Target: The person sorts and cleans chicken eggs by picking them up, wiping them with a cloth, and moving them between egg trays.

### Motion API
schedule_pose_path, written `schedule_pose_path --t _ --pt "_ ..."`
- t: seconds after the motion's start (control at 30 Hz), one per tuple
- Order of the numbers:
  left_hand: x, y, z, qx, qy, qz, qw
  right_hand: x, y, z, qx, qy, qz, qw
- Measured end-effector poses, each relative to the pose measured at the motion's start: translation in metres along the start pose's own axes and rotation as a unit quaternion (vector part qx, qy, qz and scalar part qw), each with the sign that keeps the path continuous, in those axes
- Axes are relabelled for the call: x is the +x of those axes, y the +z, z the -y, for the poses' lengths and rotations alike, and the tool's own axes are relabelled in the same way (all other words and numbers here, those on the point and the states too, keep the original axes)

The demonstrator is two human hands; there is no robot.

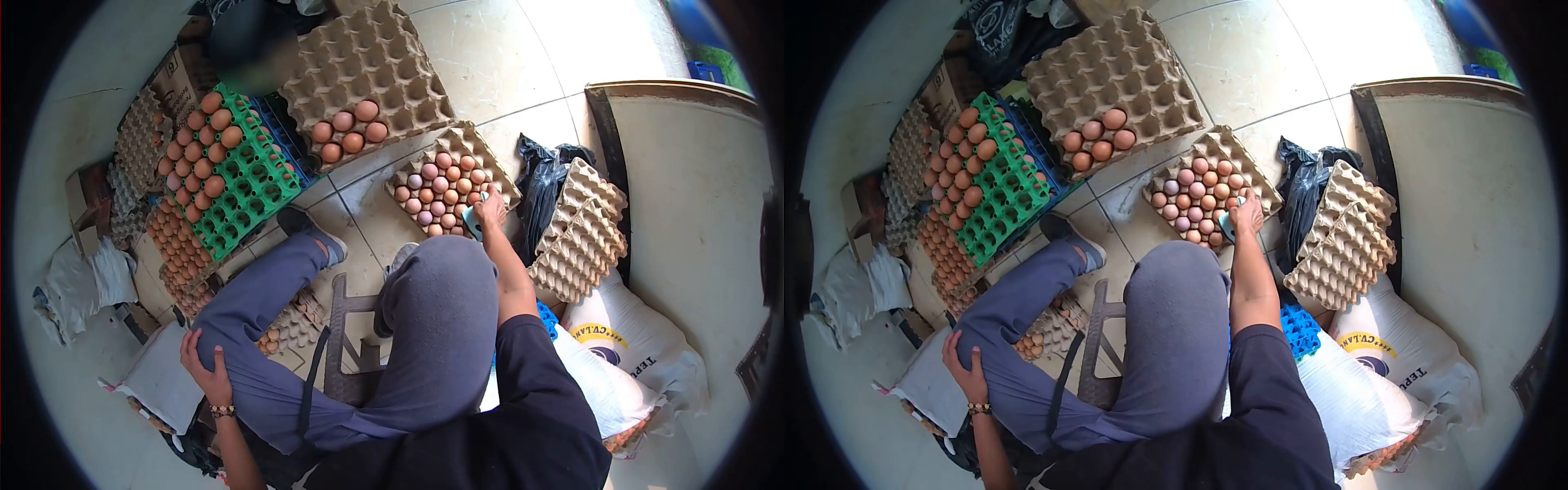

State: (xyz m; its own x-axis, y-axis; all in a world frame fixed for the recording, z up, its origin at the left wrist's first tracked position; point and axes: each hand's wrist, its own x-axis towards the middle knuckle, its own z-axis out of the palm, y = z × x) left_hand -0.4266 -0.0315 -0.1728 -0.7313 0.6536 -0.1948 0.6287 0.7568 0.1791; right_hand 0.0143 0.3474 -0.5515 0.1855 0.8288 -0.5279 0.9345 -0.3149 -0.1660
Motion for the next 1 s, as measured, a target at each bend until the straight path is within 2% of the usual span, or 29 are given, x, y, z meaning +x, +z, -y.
schedule_pose_path --t 0.03,0.2,0.23,0.3,0.33,0.4,0.47,0.5,0.53,0.6,0.63,0.67,0.73,0.8,0.87,0.93,1.0 --pt "0.0 0.0 -0.001 -0.005 -0.004 -0.001 1.0 0.008 0.001 -0.002 -0.013 0.024 0.062 0.998" --pt "0.002 0.0 -0.003 -0.001 -0.004 0.001 1.0 0.006 -0.008 -0.01 -0.006 0.058 0.077 0.995" --pt "0.004 -0.002 -0.006 0.011 0.003 0.011 1.0 -0.006 -0.023 0.001 0.017 0.055 0.055 0.997" --pt "0.014 -0.006 -0.018 0.046 0.018 0.028 0.998 0.008 0.001 -0.023 0.031 -0.021 -0.08 0.996" --pt "0.023 -0.005 -0.022 0.062 0.029 0.039 0.997 -0.004 -0.021 -0.005 0.047 0.004 -0.065 0.997" --pt "0.047 0.006 -0.025 0.026 0.069 0.015 0.997 -0.006 -0.026 -0.01 0.095 -0.003 -0.084 0.992" --pt "0.076 0.014 -0.04 -0.017 0.06 0.004 0.998 -0.012 -0.048 -0.003 0.287 0.069 0.026 0.955" --pt "0.094 0.019 -0.047 -0.021 0.07 0.002 0.997 -0.03 -0.065 0.012 0.377 0.071 0.003 0.924" --pt "0.112 0.024 -0.054 -0.026 0.079 0.002 0.997 -0.03 -0.074 0.012 0.44 0.107 0.041 0.891" --pt "0.151 0.037 -0.062 -0.029 0.116 0.007 0.993 -0.027 -0.087 0.013 0.648 0.11 0.151 0.738" --pt "0.169 0.044 -0.066 -0.042 0.13 0.009 0.991 -0.028 -0.099 0.018 0.695 0.101 0.155 0.695" --pt "0.186 0.051 -0.069 -0.055 0.144 0.011 0.988 -0.039 -0.118 0.029 0.706 0.069 0.182 0.681" --pt "0.212 0.066 -0.074 0.014 0.134 0.035 0.99 -0.051 -0.14 0.042 0.631 0.055 0.172 0.754" --pt "0.227 0.081 -0.07 0.066 0.13 0.039 0.989 -0.072 -0.162 0.069 0.586 -0.007 0.147 0.797" --pt "0.238 0.099 -0.065 0.099 0.133 0.023 0.986 -0.124 -0.214 0.126 0.606 -0.013 0.095 0.79" --pt "0.241 0.11 -0.06 0.094 0.131 0.002 0.987 -0.159 -0.259 0.169 0.681 -0.101 0.159 0.708" --pt "0.241 0.109 -0.06 0.112 0.138 -0.025 0.984 -0.203 -0.296 0.22 0.723 -0.118 0.142 0.666"
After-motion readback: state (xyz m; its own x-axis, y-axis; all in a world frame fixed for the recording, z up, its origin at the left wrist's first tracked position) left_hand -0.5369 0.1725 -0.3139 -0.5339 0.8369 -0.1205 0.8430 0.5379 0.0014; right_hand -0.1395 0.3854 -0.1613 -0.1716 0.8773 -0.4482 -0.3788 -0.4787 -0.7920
